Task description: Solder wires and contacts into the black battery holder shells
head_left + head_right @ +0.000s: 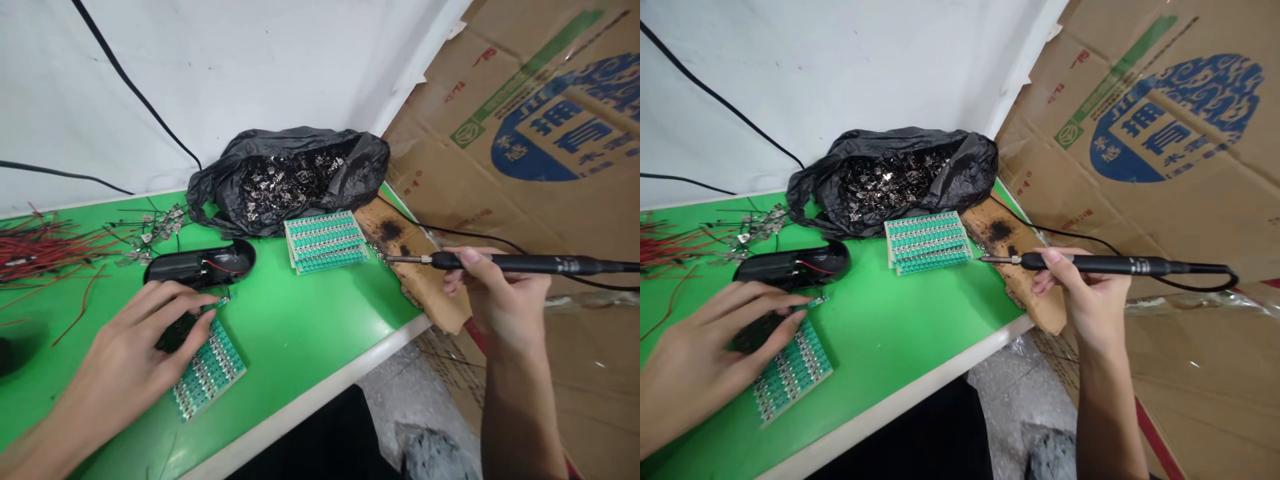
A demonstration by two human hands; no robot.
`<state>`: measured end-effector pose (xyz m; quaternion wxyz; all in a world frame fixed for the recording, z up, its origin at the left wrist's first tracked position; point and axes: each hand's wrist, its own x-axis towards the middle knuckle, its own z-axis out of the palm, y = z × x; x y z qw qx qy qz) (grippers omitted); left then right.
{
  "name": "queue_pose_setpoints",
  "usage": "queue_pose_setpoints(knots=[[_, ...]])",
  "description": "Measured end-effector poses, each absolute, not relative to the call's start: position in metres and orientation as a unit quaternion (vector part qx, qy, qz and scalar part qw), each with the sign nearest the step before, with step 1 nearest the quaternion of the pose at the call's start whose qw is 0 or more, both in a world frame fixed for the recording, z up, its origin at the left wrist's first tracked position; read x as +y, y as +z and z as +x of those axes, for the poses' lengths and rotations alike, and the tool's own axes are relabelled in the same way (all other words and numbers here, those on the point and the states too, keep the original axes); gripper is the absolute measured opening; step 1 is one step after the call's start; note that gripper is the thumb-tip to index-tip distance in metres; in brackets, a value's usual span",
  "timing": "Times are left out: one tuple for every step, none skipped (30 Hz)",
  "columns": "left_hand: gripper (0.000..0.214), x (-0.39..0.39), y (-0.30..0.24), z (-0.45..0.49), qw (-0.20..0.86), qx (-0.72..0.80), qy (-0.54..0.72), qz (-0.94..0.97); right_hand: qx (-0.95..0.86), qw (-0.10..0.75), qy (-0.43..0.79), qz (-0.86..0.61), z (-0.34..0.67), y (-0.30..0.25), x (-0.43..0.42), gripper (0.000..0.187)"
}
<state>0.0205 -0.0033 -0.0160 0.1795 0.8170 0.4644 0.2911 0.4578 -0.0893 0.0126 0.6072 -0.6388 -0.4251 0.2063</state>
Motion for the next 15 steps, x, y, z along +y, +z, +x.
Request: queue_pose_setpoints(knots=[[0.018, -0.003, -0.017, 0.020, 0.172, 0.459, 0.291, 0.822, -0.428, 0.607, 0.210, -0.637, 0.457, 0.012, -0.089, 0.013], [0.018, -0.003, -0.018, 0.020, 0.163, 0.452, 0.290, 0.828, -0.430, 0.607, 0.212, -0.634, 0.456, 0.012, -0.089, 0.013], [0.018, -0.002, -0.020, 0.021, 0.153, 0.442, 0.290, 0.835, -0.433, 0.607, 0.214, -0.631, 0.455, 0.012, -0.089, 0.013], [0.018, -0.002, -0.021, 0.021, 0.142, 0.434, 0.291, 0.841, -0.436, 0.609, 0.215, -0.626, 0.453, 0.012, -0.089, 0.013], [0.018, -0.001, -0.023, 0.022, 0.132, 0.425, 0.292, 0.846, -0.440, 0.610, 0.219, -0.621, 0.450, 0.012, -0.089, 0.014], [0.018, 0.000, -0.023, 0.023, 0.123, 0.416, 0.296, 0.851, -0.446, 0.610, 0.227, -0.615, 0.446, 0.012, -0.089, 0.014], [0.018, 0.001, -0.023, 0.024, 0.119, 0.408, 0.299, 0.854, -0.452, 0.607, 0.239, -0.608, 0.440, 0.011, -0.090, 0.014], [0.018, 0.002, -0.021, 0.024, 0.119, 0.403, 0.298, 0.857, -0.460, 0.601, 0.255, -0.601, 0.434, 0.011, -0.091, 0.015], [0.019, 0.003, -0.017, 0.023, 0.123, 0.401, 0.293, 0.859, -0.469, 0.592, 0.275, -0.594, 0.425, 0.010, -0.093, 0.017], [0.020, 0.003, -0.011, 0.021, 0.129, 0.402, 0.290, 0.859, -0.478, 0.585, 0.287, -0.589, 0.416, 0.010, -0.096, 0.019], [0.019, 0.000, -0.003, 0.018, 0.130, 0.412, 0.291, 0.854, -0.484, 0.578, 0.297, -0.586, 0.406, 0.009, -0.099, 0.020], [0.017, -0.004, 0.006, 0.014, 0.122, 0.432, 0.295, 0.843, -0.486, 0.566, 0.308, -0.590, 0.394, 0.009, -0.102, 0.021], [0.014, -0.012, 0.016, 0.010, 0.102, 0.460, 0.308, 0.826, -0.486, 0.551, 0.321, -0.598, 0.382, 0.008, -0.105, 0.023], [0.012, -0.024, 0.024, 0.006, 0.078, 0.502, 0.314, 0.802, -0.478, 0.546, 0.348, -0.594, 0.370, 0.008, -0.107, 0.025], [0.014, -0.038, 0.031, 0.002, 0.048, 0.547, 0.319, 0.772, -0.469, 0.543, 0.375, -0.587, 0.359, 0.007, -0.109, 0.025]])
